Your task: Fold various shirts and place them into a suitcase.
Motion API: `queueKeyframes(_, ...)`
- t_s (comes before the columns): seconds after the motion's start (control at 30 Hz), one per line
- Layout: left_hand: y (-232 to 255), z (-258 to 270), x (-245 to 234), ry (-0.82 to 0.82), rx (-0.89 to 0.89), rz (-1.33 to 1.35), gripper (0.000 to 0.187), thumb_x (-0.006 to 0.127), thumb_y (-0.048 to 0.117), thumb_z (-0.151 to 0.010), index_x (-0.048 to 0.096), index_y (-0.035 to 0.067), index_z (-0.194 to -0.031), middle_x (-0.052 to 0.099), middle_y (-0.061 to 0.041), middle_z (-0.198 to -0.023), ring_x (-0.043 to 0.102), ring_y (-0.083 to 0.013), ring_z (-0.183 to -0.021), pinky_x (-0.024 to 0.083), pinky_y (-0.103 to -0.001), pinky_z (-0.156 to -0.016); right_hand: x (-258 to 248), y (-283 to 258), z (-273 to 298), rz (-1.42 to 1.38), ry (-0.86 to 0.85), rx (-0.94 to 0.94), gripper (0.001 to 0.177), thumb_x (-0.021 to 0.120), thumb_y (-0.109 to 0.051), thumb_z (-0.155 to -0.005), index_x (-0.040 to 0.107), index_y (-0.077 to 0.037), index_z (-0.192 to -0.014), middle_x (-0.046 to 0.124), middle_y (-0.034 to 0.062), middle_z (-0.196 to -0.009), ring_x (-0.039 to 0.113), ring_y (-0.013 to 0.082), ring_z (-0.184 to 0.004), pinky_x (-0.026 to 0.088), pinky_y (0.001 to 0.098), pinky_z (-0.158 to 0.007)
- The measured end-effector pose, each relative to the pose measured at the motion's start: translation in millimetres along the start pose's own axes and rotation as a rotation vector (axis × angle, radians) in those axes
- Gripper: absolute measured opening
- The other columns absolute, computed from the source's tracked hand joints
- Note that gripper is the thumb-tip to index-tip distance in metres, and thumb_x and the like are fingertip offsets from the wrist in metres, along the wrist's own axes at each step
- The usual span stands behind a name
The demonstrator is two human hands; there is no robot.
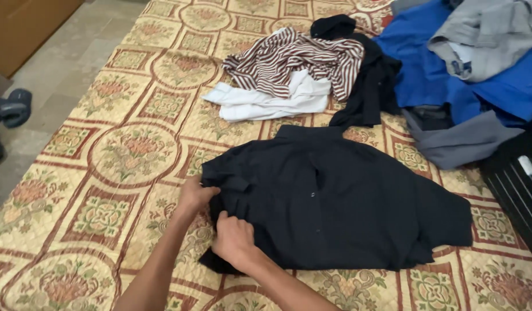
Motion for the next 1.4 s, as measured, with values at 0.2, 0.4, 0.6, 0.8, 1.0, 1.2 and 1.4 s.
queueKeyframes(0.2,75.2,27.8,-90.7,0.165,-0.084,-0.095,0.035,0.075,0.016,-0.069,0.076,0.000,-0.099,0.076,-0.018,-0.080,0.075,-0.0280,-0.073,0.056,-0.042,-0.068,2.4,-18.3,-3.9,-0.687,-0.032,-0.018,0.054,0.068,-0.018,-0.085,0.055,0.003,-0.132,0.068,0.0261,-0.117,0.065,0.0358,-0.112,0.052,0.0435,-0.095)
queueKeyframes(0.4,161.1,56.4,-8.1,-0.007,0.121,-0.173,0.049,0.073,0.049,-0.088,0.070,0.003,-0.105,0.075,-0.020,-0.095,0.073,-0.0363,-0.091,0.057,-0.046,-0.079,-40.3,38.8,52.0,-1.094,0.005,0.263,0.040,0.061,-0.012,-0.086,0.064,0.001,-0.124,0.072,0.0194,-0.111,0.070,0.0271,-0.101,0.053,0.0360,-0.088)
queueKeyframes(0.6,110.9,105.1,81.4,-0.134,0.768,-0.562,0.065,0.058,0.052,-0.094,0.053,0.012,-0.145,0.045,-0.023,-0.151,0.036,-0.0412,-0.141,0.023,-0.061,-0.111,42.9,160.0,42.3,-0.948,0.229,0.412,0.053,0.067,-0.013,-0.087,0.053,-0.007,-0.137,0.070,0.0141,-0.126,0.068,0.0204,-0.115,0.054,0.0333,-0.096)
queueKeyframes(0.8,105.9,104.6,77.8,-0.162,0.720,-0.572,0.068,0.051,0.051,-0.097,0.043,0.012,-0.152,0.036,-0.018,-0.159,0.028,-0.0371,-0.149,0.016,-0.059,-0.120,-30.1,127.2,73.6,-0.775,0.186,0.425,0.046,0.075,-0.022,-0.090,0.061,-0.004,-0.131,0.073,0.0184,-0.115,0.072,0.0248,-0.105,0.057,0.0346,-0.088)
queueKeyframes(1.0,127.7,134.6,62.7,-0.098,0.666,-0.550,0.070,0.053,0.053,-0.096,0.045,0.010,-0.150,0.036,-0.018,-0.160,0.025,-0.0381,-0.151,0.013,-0.060,-0.120,-73.7,190.1,85.7,-0.788,0.547,0.385,0.034,0.076,-0.023,-0.088,0.068,-0.004,-0.115,0.079,0.0124,-0.093,0.074,0.0197,-0.079,0.058,0.0322,-0.069)
queueKeyframes(1.2,126.5,157.2,90.6,-0.185,0.791,-0.589,0.072,0.056,0.052,-0.093,0.047,0.007,-0.147,0.036,-0.023,-0.156,0.026,-0.0391,-0.145,0.010,-0.064,-0.113,-121.7,281.8,156.6,-0.539,0.898,0.470,0.032,0.070,-0.019,-0.091,0.066,-0.003,-0.119,0.079,0.0111,-0.096,0.077,0.0211,-0.085,0.059,0.0303,-0.080)
queueKeyframes(1.4,216.5,162.9,152.2,-0.266,0.834,-0.531,0.062,0.053,0.046,-0.097,0.051,0.007,-0.145,0.041,-0.018,-0.157,0.031,-0.0359,-0.150,0.016,-0.059,-0.122,-145.9,380.6,213.5,0.008,0.887,0.987,0.091,0.086,-0.049,-0.080,0.050,0.011,-0.137,0.059,0.0325,-0.123,0.055,0.0503,-0.113,0.042,0.0610,-0.093)
Point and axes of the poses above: each hand's wrist, its own z-axis away from the middle knuckle, its own x-axis out of the palm, y = z × x, the point moved 3 cm from there along -z, towards the middle knuckle
